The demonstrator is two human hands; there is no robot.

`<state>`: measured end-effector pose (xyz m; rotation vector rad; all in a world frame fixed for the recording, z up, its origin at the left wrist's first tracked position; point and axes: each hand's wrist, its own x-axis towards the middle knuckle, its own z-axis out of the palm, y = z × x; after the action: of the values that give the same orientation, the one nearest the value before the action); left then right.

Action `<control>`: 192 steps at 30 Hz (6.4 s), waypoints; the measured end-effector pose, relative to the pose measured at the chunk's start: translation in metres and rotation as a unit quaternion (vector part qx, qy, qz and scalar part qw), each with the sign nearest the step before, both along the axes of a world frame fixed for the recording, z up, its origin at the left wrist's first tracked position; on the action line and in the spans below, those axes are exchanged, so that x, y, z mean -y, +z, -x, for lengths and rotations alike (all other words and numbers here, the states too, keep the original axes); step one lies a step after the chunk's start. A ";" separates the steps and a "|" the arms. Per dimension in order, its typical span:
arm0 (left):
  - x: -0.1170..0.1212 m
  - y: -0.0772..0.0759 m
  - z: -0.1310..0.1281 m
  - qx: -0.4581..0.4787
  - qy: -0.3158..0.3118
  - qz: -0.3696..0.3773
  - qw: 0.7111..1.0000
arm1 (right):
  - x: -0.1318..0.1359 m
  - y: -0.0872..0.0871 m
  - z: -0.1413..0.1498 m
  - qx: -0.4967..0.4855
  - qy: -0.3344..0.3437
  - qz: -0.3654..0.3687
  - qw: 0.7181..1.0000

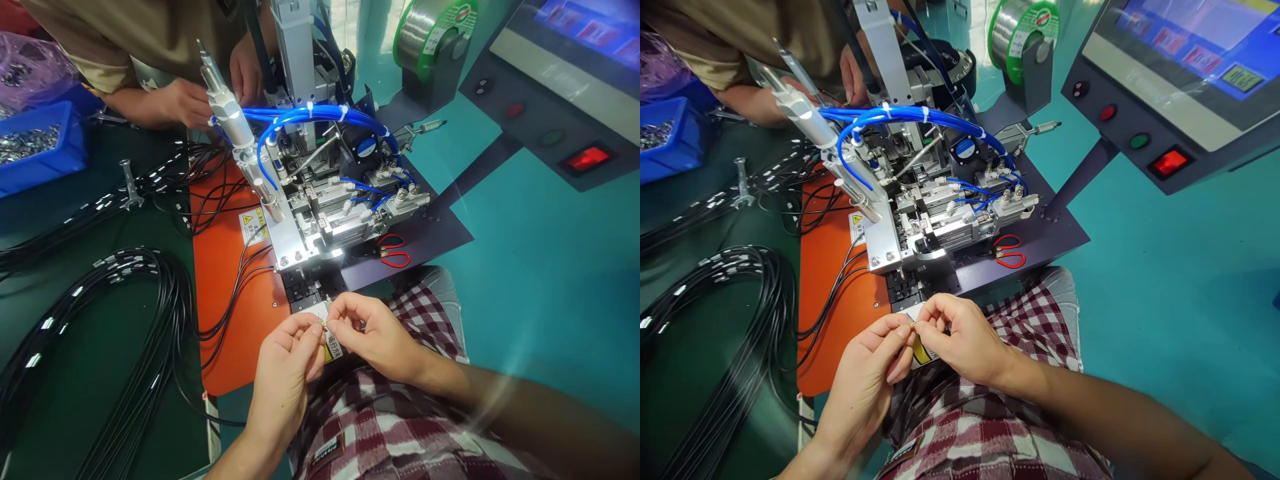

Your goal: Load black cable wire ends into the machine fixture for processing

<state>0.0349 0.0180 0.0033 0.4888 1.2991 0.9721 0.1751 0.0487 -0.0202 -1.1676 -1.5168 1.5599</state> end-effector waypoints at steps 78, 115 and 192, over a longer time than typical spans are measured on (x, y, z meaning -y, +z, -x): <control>0.006 -0.008 0.001 -0.036 -0.037 -0.026 0.998 | -0.005 0.005 -0.002 -0.056 0.007 0.136 0.989; 0.002 -0.001 0.002 0.054 -0.047 -0.054 0.996 | -0.016 0.008 -0.011 -0.142 0.095 0.246 0.954; -0.047 -0.039 0.064 -0.575 -0.331 -0.501 0.555 | -0.053 -0.039 0.016 -0.005 -0.053 0.074 0.996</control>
<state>-0.0292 0.0653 -0.0354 2.6747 1.2406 0.5498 0.1594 0.1013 -0.0596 -1.2989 -1.3297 1.6262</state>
